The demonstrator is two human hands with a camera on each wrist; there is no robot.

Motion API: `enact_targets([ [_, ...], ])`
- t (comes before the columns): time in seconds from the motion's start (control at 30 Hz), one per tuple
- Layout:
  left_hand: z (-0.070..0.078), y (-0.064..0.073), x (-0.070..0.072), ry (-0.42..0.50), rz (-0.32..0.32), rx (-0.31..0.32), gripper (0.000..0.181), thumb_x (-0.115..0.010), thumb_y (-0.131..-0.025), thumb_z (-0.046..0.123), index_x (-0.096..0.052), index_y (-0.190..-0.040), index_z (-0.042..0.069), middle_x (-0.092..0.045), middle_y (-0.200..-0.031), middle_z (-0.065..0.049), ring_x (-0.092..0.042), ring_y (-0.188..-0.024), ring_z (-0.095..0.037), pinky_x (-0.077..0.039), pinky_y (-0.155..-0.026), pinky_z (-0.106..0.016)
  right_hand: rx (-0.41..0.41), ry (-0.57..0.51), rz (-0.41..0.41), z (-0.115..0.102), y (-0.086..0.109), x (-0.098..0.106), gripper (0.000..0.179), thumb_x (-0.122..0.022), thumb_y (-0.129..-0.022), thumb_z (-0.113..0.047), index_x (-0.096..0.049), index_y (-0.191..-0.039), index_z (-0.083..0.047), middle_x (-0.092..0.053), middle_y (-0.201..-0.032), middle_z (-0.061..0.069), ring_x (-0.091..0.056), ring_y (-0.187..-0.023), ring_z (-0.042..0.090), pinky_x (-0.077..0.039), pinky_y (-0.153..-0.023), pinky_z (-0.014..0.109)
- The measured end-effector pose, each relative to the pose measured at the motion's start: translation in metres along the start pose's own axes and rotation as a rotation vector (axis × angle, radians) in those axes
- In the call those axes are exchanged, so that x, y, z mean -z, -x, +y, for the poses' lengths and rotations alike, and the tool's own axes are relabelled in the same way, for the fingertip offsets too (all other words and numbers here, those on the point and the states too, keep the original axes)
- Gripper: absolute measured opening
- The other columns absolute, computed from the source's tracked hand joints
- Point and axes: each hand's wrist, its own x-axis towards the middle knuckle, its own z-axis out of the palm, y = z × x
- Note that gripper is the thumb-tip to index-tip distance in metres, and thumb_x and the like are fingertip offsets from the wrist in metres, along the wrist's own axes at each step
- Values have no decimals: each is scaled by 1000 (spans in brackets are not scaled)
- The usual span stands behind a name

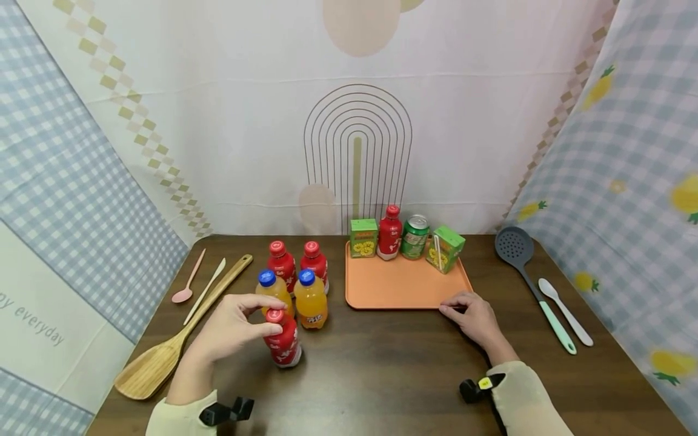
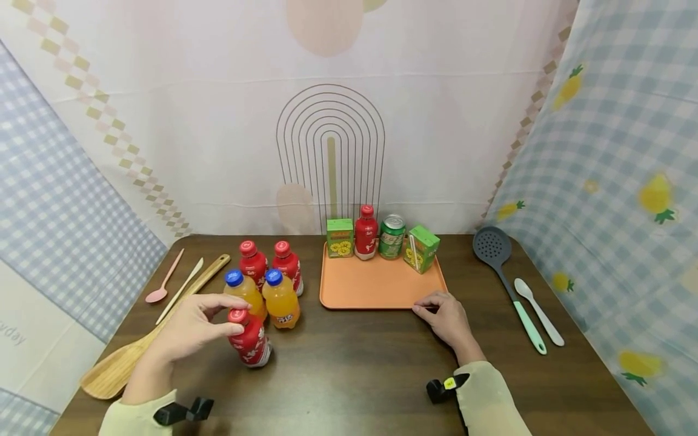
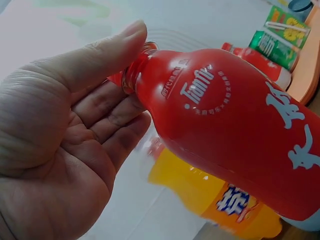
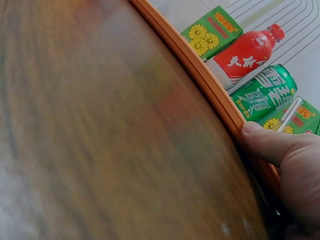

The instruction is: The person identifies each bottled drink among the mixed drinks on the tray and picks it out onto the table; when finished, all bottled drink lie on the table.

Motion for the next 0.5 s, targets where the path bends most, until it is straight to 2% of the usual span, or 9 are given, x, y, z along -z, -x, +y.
enact_targets([
  [0.17, -3, 3, 11, -23, 16, -20, 30, -82, -77, 12, -73, -106, 10, -72, -100, -5, -64, -100, -16, -49, -87, -21, -7, -5, -1, 0, 0, 0, 9, -76, -83, -36, -75, -85, -27, -65, -88, -11, -59, -89, 13, -46, -80, 38],
  [0.5, -4, 8, 24, -18, 35, -1, 30, -81, -76, 7, -73, -105, 8, -72, -101, -6, -65, -97, -14, -50, -84, -21, 0, 0, 4, -2, 0, 1, 8, -76, -83, -34, -75, -85, -26, -65, -87, -12, -59, -88, 11, -47, -78, 36],
])
